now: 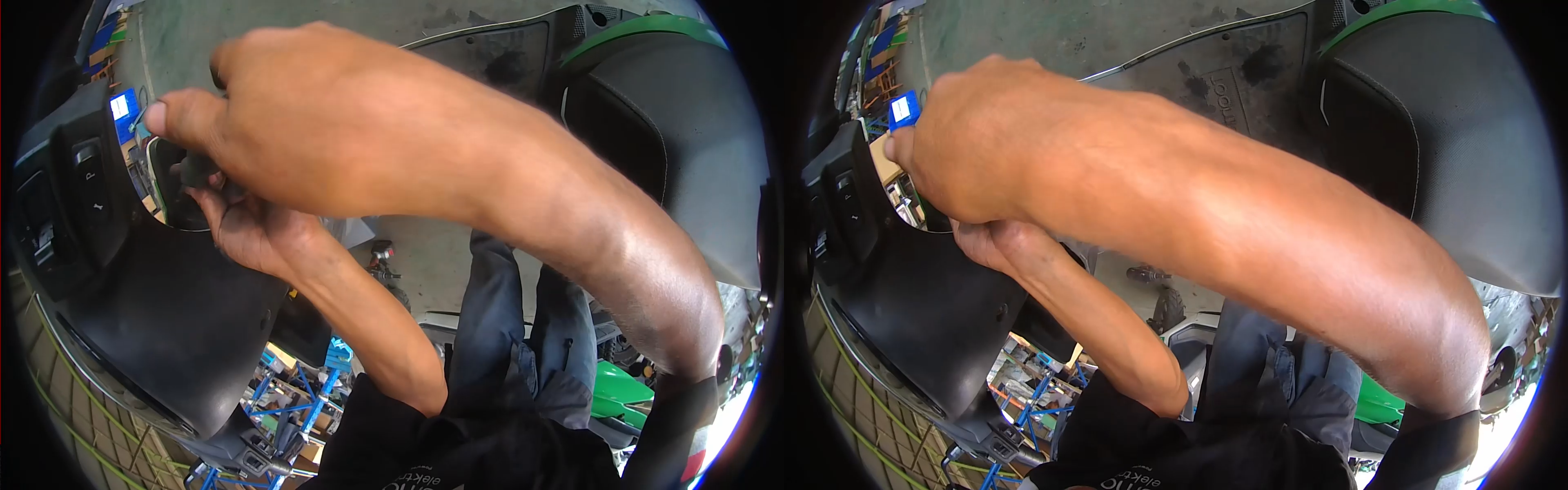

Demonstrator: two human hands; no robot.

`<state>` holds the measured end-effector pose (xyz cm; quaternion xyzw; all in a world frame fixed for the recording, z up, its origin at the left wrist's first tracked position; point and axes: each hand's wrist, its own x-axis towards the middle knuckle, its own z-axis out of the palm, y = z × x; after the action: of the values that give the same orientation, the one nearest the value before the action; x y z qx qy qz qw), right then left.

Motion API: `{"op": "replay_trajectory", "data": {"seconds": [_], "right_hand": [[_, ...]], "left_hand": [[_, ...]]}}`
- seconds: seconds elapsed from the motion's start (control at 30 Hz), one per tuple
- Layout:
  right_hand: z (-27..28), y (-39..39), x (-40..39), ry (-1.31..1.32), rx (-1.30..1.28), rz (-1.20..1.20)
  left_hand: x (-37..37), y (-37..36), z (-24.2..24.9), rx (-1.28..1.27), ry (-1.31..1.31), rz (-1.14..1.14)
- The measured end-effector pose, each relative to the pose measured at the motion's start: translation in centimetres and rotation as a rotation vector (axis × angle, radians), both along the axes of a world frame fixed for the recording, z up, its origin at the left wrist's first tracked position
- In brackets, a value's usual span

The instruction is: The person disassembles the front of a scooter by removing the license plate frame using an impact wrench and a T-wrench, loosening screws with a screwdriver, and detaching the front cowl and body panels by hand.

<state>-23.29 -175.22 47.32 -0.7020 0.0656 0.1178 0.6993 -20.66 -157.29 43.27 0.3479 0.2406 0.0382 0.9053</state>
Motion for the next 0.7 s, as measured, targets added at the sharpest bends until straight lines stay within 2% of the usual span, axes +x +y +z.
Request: {"op": "replay_trajectory", "data": {"seconds": [0.1,0.2,0.23,0.3,0.33,0.4,0.43,0.5,0.53,0.57,0.6,0.67,0.7], "right_hand": [[0.1,0.2,-0.4,-0.127,-0.137,0.133],[-1.2,2.0,-0.8,-0.259,0.029,0.018],[-1.5,2.7,-0.8,-0.463,0.005,-0.132],[-1.7,2.6,-0.9,-0.667,-0.031,-0.281],[-1.5,1.8,-1.0,-0.541,0.131,-0.187],[-0.6,0.6,-0.8,-0.414,0.291,-0.087],[0.2,0.1,-0.5,-0.176,0.221,-0.045],[0.4,0.1,-0.3,0.058,0.132,-0.006],[-0.3,0.9,-0.2,0.002,0.128,-0.044],[-1.0,1.5,-0.1,-0.049,0.116,-0.08],[-0.8,1.4,0.0,-0.09,0.072,-0.108],[-0.7,1.3,0.1,-0.169,-0.022,-0.168],[-1.0,1.1,-0.1,-0.221,0.069,-0.167]], "left_hand": [[-0.4,-0.2,-0.5,-0.031,-0.068,-0.068],[-0.6,-0.3,-0.4,-0.033,-0.098,-0.104],[-0.6,-0.4,-0.4,-0.036,-0.105,-0.115],[-0.6,-0.6,-0.7,-0.047,-0.116,-0.126],[-0.6,-0.6,-0.7,-0.055,-0.124,-0.131],[-0.6,-0.3,-1.3,-0.061,-0.143,-0.125],[-0.3,0.1,-1.7,-0.054,-0.152,-0.12],[0.0,0.4,-2.1,-0.068,-0.206,-0.152],[-0.1,-0.3,-1.6,-0.131,-0.239,-0.184],[-0.3,-1.2,-1.0,-0.31,-0.29,-0.275],[-0.4,-3.6,-0.1,-0.351,-0.284,-0.266],[-0.2,-4.0,0.4,-0.416,-0.278,-0.319],[0.2,-3.6,0.2,-0.453,-0.275,-0.346]]}}
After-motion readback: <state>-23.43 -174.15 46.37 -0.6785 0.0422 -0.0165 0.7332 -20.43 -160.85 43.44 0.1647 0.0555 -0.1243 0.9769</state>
